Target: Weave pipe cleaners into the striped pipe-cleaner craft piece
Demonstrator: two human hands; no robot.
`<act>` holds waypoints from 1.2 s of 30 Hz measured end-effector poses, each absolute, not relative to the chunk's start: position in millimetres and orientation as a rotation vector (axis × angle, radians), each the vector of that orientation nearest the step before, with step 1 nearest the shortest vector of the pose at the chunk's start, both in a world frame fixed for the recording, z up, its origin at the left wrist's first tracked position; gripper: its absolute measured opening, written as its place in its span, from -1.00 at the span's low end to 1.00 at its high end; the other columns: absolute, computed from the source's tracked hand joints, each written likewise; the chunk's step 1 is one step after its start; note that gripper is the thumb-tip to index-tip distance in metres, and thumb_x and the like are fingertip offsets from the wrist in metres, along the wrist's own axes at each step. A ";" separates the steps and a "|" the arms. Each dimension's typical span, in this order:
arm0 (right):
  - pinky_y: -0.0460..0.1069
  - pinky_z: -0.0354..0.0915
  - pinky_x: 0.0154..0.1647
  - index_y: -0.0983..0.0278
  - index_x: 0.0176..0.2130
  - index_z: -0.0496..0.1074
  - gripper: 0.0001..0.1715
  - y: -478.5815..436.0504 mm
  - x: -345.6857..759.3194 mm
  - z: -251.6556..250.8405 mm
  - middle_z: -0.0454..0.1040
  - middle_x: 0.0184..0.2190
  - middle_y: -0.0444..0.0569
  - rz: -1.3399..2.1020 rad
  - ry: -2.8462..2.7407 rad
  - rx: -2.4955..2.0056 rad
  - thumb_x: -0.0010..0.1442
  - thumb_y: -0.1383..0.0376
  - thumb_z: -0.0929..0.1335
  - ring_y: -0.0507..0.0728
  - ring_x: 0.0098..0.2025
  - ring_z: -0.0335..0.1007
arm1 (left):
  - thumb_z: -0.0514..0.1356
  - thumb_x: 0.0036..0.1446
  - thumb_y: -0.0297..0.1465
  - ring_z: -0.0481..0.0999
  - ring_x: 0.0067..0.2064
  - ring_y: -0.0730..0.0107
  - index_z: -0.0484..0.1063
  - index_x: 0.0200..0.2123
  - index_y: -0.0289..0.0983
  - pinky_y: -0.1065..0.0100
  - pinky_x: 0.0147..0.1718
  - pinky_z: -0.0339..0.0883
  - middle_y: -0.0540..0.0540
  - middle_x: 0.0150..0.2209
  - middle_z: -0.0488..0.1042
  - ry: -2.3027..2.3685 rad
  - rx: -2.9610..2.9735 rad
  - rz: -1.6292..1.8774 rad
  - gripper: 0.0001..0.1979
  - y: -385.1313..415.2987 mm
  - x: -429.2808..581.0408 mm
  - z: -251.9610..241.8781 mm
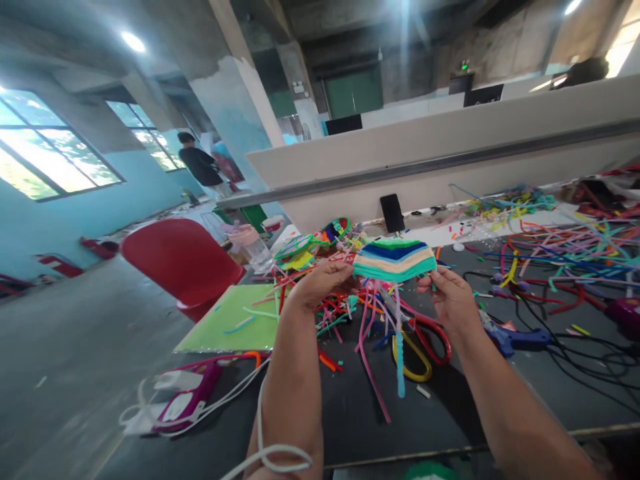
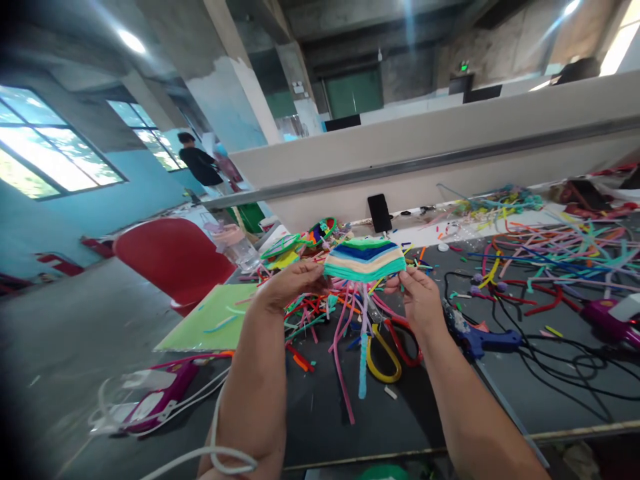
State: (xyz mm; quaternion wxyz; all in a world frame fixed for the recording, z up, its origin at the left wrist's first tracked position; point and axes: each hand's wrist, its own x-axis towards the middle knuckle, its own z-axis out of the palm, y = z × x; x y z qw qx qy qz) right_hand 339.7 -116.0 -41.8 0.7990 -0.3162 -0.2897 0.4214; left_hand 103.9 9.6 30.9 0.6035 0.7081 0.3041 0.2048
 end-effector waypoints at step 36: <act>-0.14 0.39 -0.34 0.27 -0.44 0.44 -0.77 -106.1 345.7 -51.9 0.50 -0.53 -0.19 0.908 -0.373 -0.523 -0.08 0.24 0.51 -0.04 -0.50 0.43 | 0.41 -0.27 -0.09 0.46 -0.04 0.10 0.37 -0.01 -0.26 0.06 -0.08 0.37 -0.23 -0.01 0.44 0.151 1.121 0.611 -0.27 0.9 159.5 -11.1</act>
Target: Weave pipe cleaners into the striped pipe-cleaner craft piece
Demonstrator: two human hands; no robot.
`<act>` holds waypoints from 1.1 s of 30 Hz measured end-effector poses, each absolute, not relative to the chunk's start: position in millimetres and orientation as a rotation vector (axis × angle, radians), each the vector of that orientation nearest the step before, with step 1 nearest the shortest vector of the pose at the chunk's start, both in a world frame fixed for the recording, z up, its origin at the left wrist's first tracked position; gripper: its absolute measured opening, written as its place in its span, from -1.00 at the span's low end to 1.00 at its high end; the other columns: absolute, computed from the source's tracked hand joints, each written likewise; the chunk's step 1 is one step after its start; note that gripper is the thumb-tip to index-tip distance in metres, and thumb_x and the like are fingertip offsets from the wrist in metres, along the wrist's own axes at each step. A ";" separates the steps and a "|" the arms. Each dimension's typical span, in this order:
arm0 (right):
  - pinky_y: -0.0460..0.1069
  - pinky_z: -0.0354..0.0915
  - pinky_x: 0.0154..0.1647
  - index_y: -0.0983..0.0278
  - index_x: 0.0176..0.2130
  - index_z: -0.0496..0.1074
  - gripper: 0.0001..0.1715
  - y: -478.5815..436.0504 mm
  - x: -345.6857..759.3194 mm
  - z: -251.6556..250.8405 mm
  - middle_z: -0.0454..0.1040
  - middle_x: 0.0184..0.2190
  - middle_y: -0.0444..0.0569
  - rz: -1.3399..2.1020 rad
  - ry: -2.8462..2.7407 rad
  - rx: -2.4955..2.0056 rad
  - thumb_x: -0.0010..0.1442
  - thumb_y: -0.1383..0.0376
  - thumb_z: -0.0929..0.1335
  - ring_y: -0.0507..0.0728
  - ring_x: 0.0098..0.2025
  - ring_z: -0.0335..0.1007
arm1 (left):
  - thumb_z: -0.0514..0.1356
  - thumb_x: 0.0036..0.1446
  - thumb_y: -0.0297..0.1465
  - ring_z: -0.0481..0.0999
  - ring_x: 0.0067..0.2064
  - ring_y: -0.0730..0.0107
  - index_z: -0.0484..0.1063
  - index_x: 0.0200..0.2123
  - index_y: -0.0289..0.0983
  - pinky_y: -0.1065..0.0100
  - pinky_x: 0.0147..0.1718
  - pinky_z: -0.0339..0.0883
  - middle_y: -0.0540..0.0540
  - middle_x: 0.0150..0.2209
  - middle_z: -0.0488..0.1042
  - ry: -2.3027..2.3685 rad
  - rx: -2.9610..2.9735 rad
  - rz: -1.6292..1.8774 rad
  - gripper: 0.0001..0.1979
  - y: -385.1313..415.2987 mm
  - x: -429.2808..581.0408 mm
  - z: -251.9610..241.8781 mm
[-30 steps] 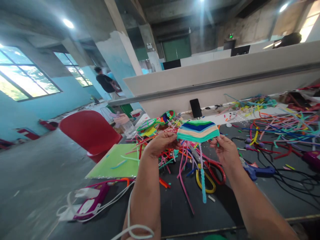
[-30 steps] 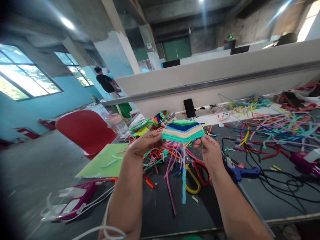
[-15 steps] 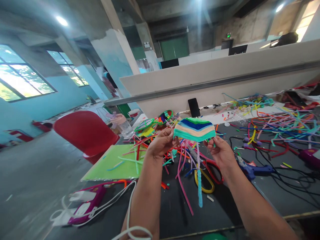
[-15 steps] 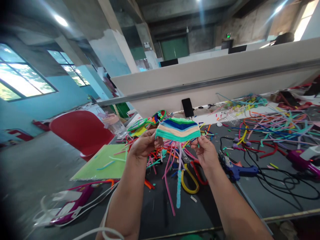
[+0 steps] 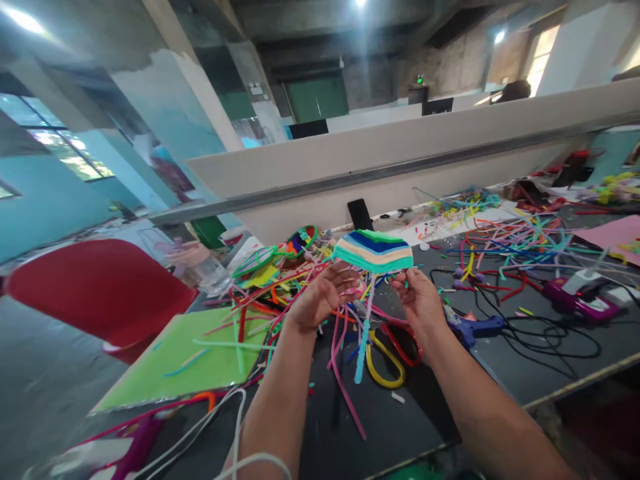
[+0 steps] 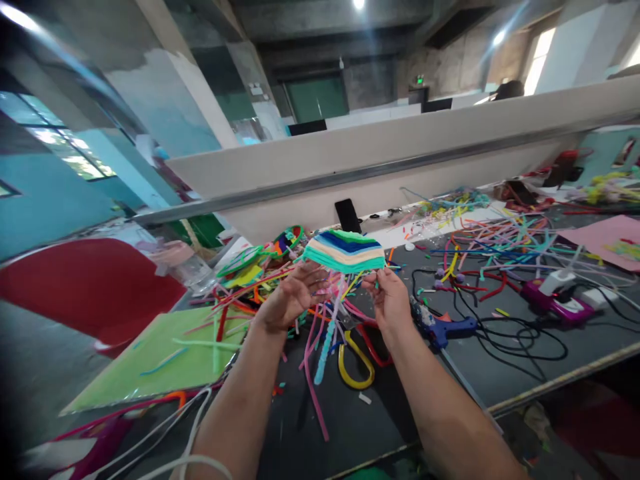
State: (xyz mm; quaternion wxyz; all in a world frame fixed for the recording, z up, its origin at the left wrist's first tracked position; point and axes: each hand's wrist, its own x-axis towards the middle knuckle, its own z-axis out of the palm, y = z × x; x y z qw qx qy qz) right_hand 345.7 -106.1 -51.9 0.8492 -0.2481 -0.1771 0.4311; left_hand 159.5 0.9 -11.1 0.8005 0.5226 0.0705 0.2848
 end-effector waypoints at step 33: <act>-0.08 0.34 -0.33 0.28 -0.45 0.42 -0.77 -100.4 334.7 -56.7 0.48 -0.52 -0.17 1.183 -0.280 -0.479 -0.06 0.22 0.50 -0.02 -0.43 0.38 | 0.35 -0.11 -0.45 0.38 -0.60 0.48 0.40 -0.46 -0.37 0.40 -0.60 0.25 -0.04 -0.55 0.43 0.407 0.943 0.859 -0.83 -9.1 208.3 -53.8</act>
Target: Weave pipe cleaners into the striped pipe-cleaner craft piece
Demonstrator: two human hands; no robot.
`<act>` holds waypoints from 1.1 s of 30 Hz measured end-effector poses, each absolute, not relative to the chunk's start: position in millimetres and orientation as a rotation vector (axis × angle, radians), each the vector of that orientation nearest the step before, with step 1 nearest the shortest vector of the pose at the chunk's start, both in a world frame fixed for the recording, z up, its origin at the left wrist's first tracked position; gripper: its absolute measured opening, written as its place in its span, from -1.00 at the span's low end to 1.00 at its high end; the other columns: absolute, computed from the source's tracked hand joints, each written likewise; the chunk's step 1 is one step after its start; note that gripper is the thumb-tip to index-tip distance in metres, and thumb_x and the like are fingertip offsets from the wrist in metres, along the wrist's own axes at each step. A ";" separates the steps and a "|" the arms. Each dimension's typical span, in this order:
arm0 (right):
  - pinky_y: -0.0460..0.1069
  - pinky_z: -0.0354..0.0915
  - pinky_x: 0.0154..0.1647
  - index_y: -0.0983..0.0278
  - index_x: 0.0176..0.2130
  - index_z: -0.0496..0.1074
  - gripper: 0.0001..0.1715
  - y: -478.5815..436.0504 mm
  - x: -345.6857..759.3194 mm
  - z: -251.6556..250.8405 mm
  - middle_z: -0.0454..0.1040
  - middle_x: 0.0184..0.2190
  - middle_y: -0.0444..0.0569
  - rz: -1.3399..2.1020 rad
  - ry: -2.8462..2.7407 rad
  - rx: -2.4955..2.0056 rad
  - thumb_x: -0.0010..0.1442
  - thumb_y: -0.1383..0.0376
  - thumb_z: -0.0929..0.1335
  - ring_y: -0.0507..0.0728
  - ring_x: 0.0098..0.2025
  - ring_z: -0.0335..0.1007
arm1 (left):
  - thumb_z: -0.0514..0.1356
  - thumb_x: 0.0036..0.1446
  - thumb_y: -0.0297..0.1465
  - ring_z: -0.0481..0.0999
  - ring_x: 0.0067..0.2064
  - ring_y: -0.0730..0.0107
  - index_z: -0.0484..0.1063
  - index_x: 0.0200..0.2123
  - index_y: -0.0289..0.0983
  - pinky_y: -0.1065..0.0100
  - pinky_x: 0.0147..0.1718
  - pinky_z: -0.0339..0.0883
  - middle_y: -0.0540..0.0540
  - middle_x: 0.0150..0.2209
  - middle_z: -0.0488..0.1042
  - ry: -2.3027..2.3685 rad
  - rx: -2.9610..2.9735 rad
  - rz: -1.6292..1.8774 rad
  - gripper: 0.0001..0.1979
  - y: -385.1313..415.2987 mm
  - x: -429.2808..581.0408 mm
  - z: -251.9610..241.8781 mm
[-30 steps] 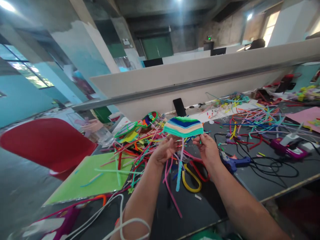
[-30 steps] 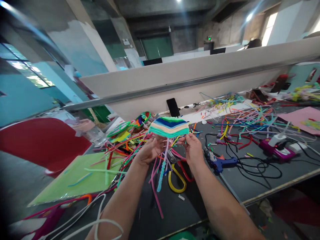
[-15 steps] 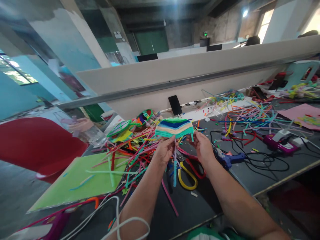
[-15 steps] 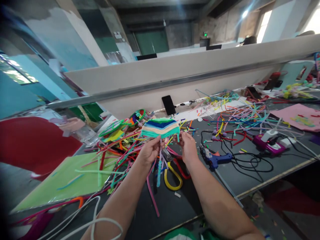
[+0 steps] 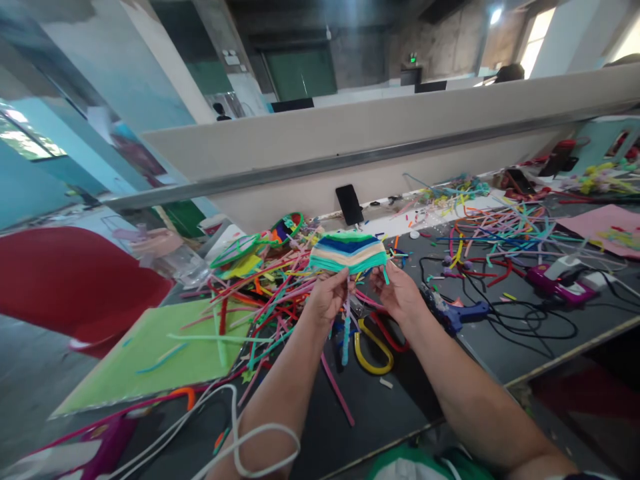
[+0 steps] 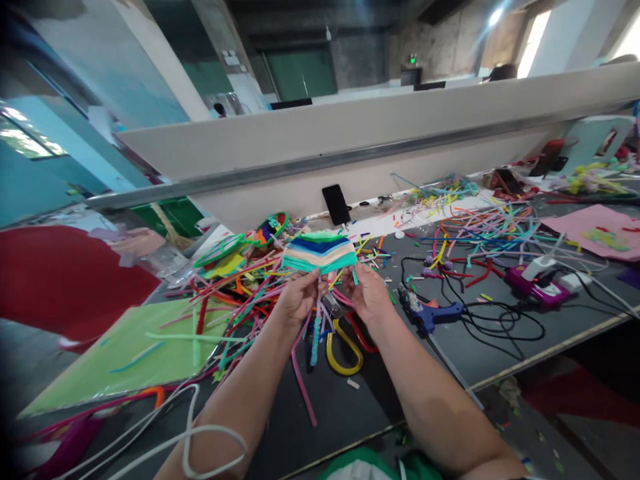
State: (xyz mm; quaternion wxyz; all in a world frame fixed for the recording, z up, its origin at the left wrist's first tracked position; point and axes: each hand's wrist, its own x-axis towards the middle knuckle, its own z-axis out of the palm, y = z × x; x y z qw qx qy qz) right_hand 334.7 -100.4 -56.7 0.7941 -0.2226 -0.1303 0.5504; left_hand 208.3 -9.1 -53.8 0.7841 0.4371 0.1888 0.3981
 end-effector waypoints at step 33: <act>-0.11 0.32 -0.45 0.30 -0.44 0.45 -0.83 -108.2 316.0 -53.9 0.52 -0.52 -0.13 1.294 -0.596 -0.572 -0.05 0.30 0.49 -0.01 -0.53 0.40 | 0.40 -0.21 -0.44 0.27 -0.68 0.64 0.32 -0.60 -0.35 0.55 -0.67 0.14 0.10 -0.71 0.28 0.493 0.760 0.816 -0.73 -46.0 224.4 -39.4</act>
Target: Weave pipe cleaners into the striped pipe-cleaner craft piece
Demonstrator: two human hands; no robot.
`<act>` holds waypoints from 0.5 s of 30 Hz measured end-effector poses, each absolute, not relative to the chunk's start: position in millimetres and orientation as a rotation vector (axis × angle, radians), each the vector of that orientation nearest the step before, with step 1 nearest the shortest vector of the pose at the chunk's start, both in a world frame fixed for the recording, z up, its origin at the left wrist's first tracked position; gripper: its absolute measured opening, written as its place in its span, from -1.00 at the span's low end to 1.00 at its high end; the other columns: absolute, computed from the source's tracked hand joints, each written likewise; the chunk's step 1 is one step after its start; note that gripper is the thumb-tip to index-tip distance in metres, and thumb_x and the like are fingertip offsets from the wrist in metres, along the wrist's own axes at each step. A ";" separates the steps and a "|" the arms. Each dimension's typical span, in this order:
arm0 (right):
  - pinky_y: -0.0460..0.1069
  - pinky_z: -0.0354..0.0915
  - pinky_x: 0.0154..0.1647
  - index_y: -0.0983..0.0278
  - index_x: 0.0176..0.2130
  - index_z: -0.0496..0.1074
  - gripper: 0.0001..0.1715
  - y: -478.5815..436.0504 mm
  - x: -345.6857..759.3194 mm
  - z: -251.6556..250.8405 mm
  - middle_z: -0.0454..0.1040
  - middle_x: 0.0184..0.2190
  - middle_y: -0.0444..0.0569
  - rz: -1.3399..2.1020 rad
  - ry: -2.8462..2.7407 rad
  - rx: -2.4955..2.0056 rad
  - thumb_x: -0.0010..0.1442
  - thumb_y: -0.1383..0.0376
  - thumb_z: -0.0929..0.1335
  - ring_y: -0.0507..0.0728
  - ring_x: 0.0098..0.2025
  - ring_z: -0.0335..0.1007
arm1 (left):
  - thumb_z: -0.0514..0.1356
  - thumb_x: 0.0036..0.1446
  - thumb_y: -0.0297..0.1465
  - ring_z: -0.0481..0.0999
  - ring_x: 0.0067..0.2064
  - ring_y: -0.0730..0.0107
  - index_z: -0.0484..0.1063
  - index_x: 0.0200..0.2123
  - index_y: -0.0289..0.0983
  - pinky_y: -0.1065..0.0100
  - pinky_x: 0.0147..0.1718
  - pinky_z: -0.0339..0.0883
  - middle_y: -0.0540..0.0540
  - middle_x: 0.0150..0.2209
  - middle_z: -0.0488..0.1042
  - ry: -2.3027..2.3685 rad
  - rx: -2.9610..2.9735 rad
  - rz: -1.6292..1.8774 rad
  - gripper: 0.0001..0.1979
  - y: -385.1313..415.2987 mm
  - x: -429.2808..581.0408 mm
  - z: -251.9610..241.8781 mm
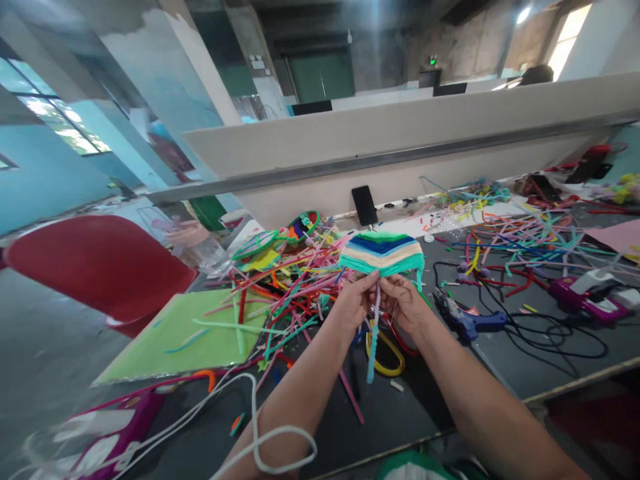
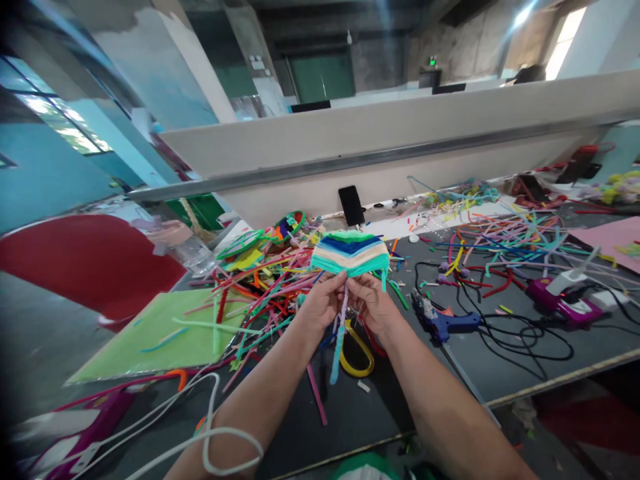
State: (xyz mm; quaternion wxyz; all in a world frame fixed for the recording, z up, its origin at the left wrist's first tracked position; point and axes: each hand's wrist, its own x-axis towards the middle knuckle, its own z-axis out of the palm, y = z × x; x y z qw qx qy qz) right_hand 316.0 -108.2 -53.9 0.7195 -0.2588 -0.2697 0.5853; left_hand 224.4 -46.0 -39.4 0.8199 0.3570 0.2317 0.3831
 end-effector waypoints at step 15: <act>-0.07 0.31 -0.39 0.26 -0.39 0.45 -0.89 -107.9 333.3 -54.4 0.37 -0.57 -0.18 1.306 -0.573 -0.467 -0.03 0.36 0.44 -0.01 -0.50 0.29 | 0.37 -0.14 -0.28 0.51 -0.33 0.34 0.48 -0.27 -0.30 0.35 -0.36 0.37 -0.09 -0.34 0.53 0.240 0.833 0.814 -0.67 -44.9 222.0 -32.8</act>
